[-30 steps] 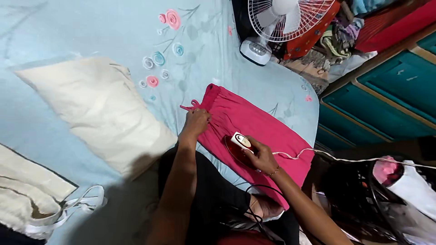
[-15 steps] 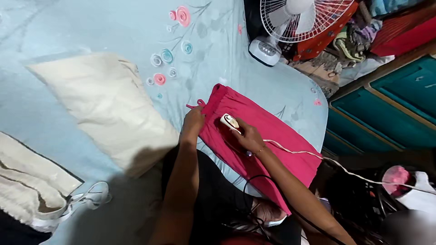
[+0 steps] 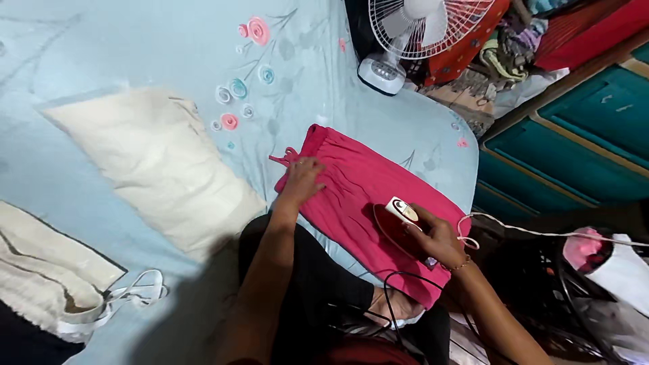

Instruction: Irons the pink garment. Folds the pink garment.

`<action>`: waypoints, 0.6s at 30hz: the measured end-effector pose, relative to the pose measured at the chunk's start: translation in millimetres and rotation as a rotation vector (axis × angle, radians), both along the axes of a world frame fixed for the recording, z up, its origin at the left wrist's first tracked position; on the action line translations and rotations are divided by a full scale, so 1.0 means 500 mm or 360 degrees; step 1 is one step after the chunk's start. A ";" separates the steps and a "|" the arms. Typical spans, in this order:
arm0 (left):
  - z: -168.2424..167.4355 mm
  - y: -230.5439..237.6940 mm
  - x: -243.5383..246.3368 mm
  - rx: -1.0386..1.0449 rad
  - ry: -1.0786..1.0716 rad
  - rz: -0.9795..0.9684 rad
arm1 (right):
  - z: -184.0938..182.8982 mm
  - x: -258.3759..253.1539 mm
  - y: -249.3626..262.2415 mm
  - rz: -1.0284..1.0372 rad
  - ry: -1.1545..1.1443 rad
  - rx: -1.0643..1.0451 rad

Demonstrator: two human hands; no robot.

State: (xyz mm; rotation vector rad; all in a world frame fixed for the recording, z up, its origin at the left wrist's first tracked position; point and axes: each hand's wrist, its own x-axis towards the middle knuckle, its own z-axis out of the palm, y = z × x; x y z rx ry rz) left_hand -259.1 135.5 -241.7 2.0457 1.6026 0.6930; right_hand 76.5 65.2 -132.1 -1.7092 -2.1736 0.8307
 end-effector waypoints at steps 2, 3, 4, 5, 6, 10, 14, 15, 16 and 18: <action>-0.004 0.009 0.032 -0.0065 0.0109 -0.0127 | -0.010 -0.012 -0.010 0.0074 0.0051 0.0019; -0.009 0.018 0.041 -0.0054 0.0147 -0.0111 | -0.017 -0.022 -0.013 0.0114 0.0070 0.0017; -0.014 0.024 0.044 -0.0003 0.0146 -0.0043 | -0.025 -0.036 -0.015 0.0159 0.0089 0.0022; -0.017 0.027 0.041 0.0043 0.0127 0.0048 | -0.032 -0.052 -0.014 0.0201 0.0111 0.0020; -0.014 0.026 0.032 0.0051 0.0106 0.0159 | -0.038 -0.070 -0.010 0.0243 0.0130 0.0013; 0.022 -0.026 -0.044 -0.0319 -0.0056 0.0766 | -0.046 -0.163 0.021 0.0356 0.0160 -0.0026; 0.031 -0.050 -0.075 -0.0879 -0.0081 0.0823 | -0.074 -0.268 0.069 0.0324 0.0164 -0.0015; 0.029 -0.044 -0.070 -0.0940 -0.0045 0.0792 | -0.085 -0.287 0.080 0.0309 0.0102 -0.0072; 0.029 -0.039 -0.064 -0.0963 -0.0034 0.0789 | -0.091 -0.299 0.089 0.0297 0.0017 -0.0155; 0.030 -0.030 -0.061 -0.0962 -0.0031 0.0819 | -0.092 -0.301 0.095 0.0322 -0.0059 -0.0240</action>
